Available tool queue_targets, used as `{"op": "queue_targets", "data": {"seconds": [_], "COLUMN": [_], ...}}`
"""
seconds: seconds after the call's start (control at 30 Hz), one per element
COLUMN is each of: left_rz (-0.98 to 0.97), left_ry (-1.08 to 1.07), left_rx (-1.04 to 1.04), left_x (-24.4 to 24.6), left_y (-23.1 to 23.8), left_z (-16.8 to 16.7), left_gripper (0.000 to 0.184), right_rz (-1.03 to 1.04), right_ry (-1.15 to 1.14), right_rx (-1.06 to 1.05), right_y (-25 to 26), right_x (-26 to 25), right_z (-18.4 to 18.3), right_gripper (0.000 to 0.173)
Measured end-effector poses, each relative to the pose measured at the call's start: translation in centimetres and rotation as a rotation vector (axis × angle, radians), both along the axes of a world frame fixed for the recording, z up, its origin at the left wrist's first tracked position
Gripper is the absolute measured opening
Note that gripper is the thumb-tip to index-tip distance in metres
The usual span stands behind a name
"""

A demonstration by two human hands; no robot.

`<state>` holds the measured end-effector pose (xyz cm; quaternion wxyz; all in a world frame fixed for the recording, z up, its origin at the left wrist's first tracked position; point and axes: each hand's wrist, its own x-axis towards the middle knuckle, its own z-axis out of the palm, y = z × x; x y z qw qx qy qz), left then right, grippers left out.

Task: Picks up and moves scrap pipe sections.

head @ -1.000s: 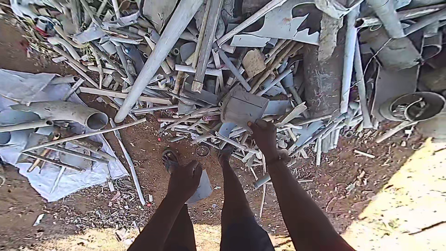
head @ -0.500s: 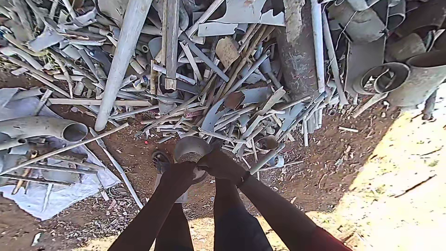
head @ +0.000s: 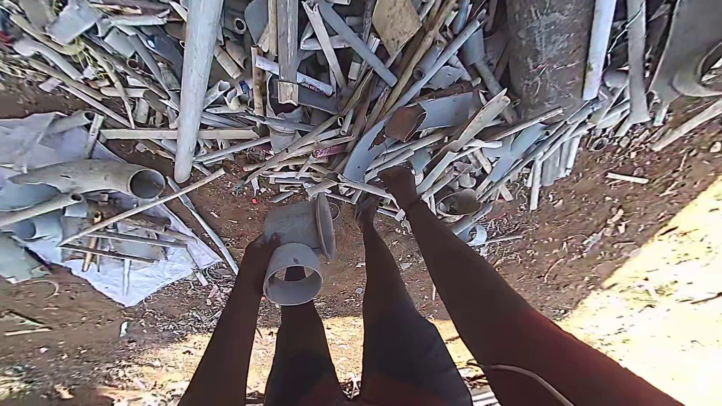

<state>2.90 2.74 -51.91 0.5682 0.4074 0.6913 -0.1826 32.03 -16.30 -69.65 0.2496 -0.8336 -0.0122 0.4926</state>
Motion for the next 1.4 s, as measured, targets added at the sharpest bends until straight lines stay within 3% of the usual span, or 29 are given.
{"op": "queue_targets", "data": {"seconds": [0.1, 0.23, 0.33, 0.5, 0.63, 0.77, 0.9, 1.03, 1.1, 1.17, 1.23, 1.33, 1.4], "left_rz": [0.241, 0.424, 0.262, 0.04, -0.23, -0.272, -0.273, -0.309, -0.32, -0.331, -0.35, -0.358, -0.361], "left_ry": [-0.065, -0.246, -0.108, 0.004, 0.043, 0.049, 0.04, 0.028, 0.028, 0.032, 0.042, 0.054, 0.067], "left_rx": [-0.058, -0.144, -0.041, 0.074, 0.033, 0.011, 0.036, 0.041, 0.057, 0.078, 0.092, 0.12, 0.154], "left_x": [-2.1, -3.6, -3.1, -2.9, -4.0, -4.9, -4.6, -4.1, -4.0, -4.0, -3.8, -3.2, -2.7], "left_y": [0.2, 0.6, 0.4, -0.9, -1.8, -2.5, -2.6, -2.1, -1.9, -1.6, -1.2, -0.4, -0.1], "left_z": [-0.1, 1.2, 1.2, 0.8, -0.3, -0.7, -0.4, 0.1, 0.3, 0.5, 0.7, 0.9, 1.0], "left_gripper": [0.019, 0.028, 0.022, 0.015, 0.021, 0.021, 0.021, 0.026, 0.026, 0.026, 0.027, 0.03, 0.036], "right_rz": [-0.034, -0.274, -0.315, -0.034, 0.1, 0.056, -0.203, -0.299, -0.399, -0.466, -0.385, 0.056, 0.294], "right_ry": [-0.003, 0.088, 0.146, 0.047, 0.008, 0.063, 0.177, 0.327, 0.425, 0.607, 0.707, 0.751, 0.706], "right_rx": [-0.105, -0.155, -0.182, -0.373, -0.443, -0.431, -0.212, -0.01, 0.22, 0.44, 0.494, 0.496, 0.561], "right_y": [1.7, 4.2, 6.1, 8.6, 10.1, 10.2, 9.0, 8.7, 7.5, 6.4, 5.3, 3.5, 1.9], "right_x": [-0.9, -2.4, -3.0, -3.5, -2.7, -2.2, -2.9, -3.7, -5.1, -6.8, -8.7, -11.6, -14.0], "right_z": [-1.2, -2.2, -1.8, -2.4, -2.0, -3.0, -2.3, 5.0, 8.2, 10.6, 12.6, 14.5, 14.7], "right_gripper": [0.036, 0.054, 0.068, 0.089, 0.081, 0.076, 0.068, 0.046, 0.031, 0.035, 0.048, 0.079, 0.082]}}
